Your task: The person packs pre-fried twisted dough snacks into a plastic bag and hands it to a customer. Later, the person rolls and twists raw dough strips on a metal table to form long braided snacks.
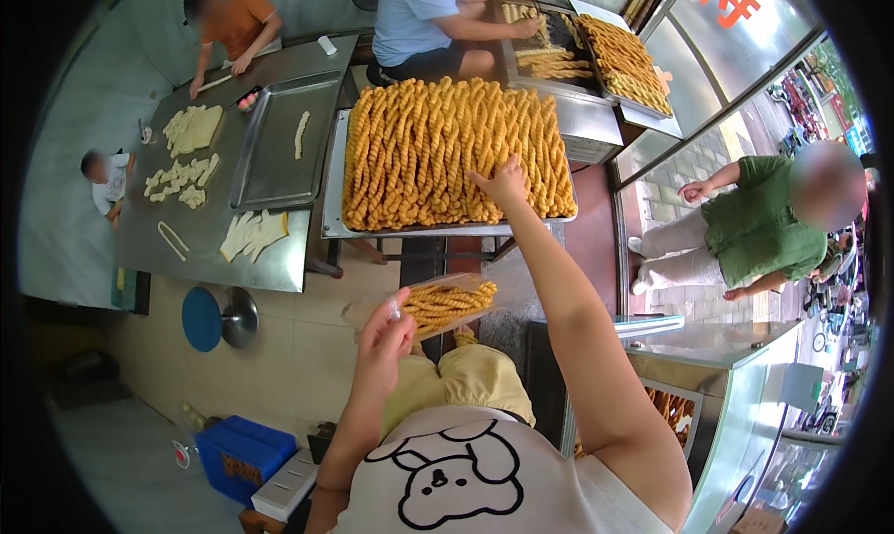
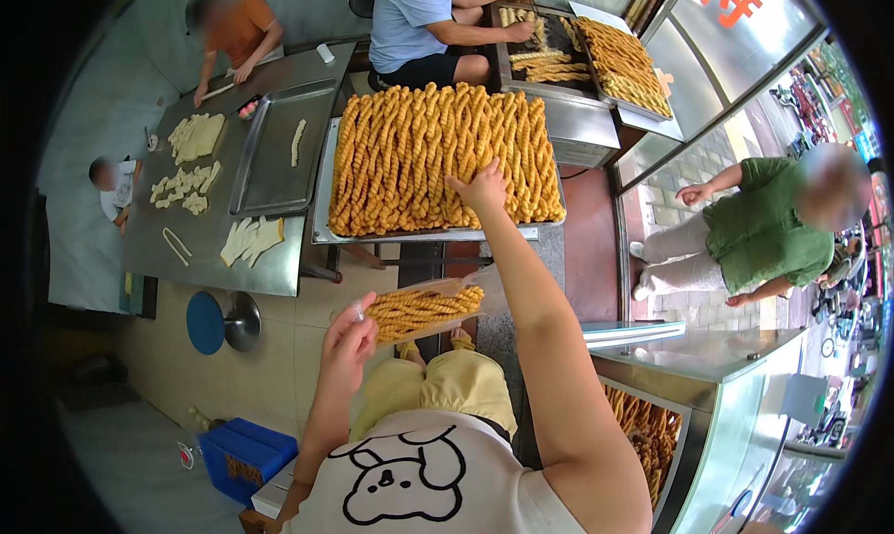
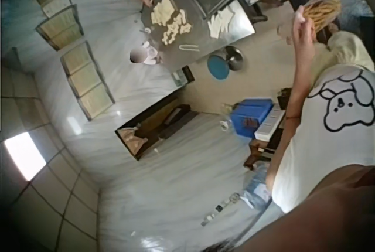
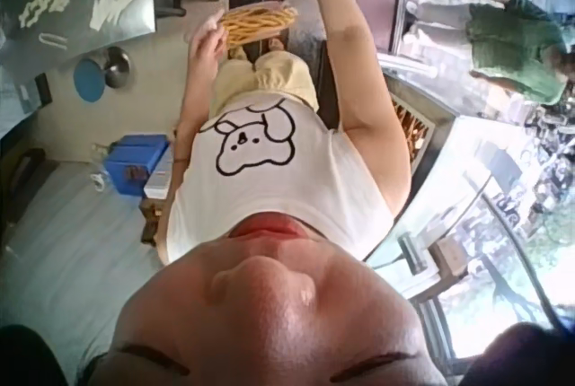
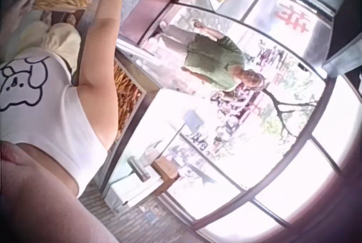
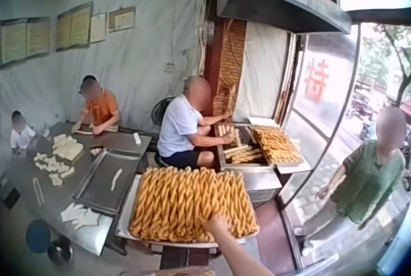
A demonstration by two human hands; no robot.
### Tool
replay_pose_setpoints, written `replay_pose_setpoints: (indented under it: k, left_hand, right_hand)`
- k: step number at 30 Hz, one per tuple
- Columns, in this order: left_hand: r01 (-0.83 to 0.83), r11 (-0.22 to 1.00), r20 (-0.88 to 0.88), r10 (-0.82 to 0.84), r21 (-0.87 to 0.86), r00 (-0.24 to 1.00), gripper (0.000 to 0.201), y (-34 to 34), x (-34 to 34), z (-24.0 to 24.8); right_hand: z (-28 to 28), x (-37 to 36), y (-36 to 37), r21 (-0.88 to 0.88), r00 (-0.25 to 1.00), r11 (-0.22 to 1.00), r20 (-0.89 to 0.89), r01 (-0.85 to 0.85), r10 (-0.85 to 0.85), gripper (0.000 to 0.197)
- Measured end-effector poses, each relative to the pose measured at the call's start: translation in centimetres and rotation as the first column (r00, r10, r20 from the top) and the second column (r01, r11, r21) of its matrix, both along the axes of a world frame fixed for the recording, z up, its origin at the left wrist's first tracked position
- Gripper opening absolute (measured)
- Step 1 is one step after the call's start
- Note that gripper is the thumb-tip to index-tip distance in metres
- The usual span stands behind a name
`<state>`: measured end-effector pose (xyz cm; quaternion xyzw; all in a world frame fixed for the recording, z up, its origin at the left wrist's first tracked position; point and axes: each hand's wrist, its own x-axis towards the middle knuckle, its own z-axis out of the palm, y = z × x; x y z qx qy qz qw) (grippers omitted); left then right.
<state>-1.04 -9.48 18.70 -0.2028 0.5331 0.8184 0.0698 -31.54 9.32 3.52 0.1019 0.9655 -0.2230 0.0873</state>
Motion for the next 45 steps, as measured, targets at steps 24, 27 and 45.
replay_pose_setpoints:
  k: [24,27,45]
  left_hand:
    - [-0.124,0.992,0.034,0.123,0.029,0.992,0.041,-2.7,0.1,-2.1]
    - [-0.089,0.995,-0.012,0.090,0.048,0.996,0.038,-3.3,0.2,-2.9]
    - [0.156,0.981,-0.001,-0.157,0.114,0.988,0.043,1.5,-3.6,-2.3]
  right_hand:
    - [-5.1,20.8,-5.0,-0.338,0.175,0.196,0.092,-0.920,0.980,0.025]
    - [-10.3,23.3,-5.2,-0.407,0.632,0.563,-0.045,-0.719,0.774,0.025]
    - [-7.0,23.7,1.3,-0.300,0.842,0.808,0.031,-0.507,0.539,0.022]
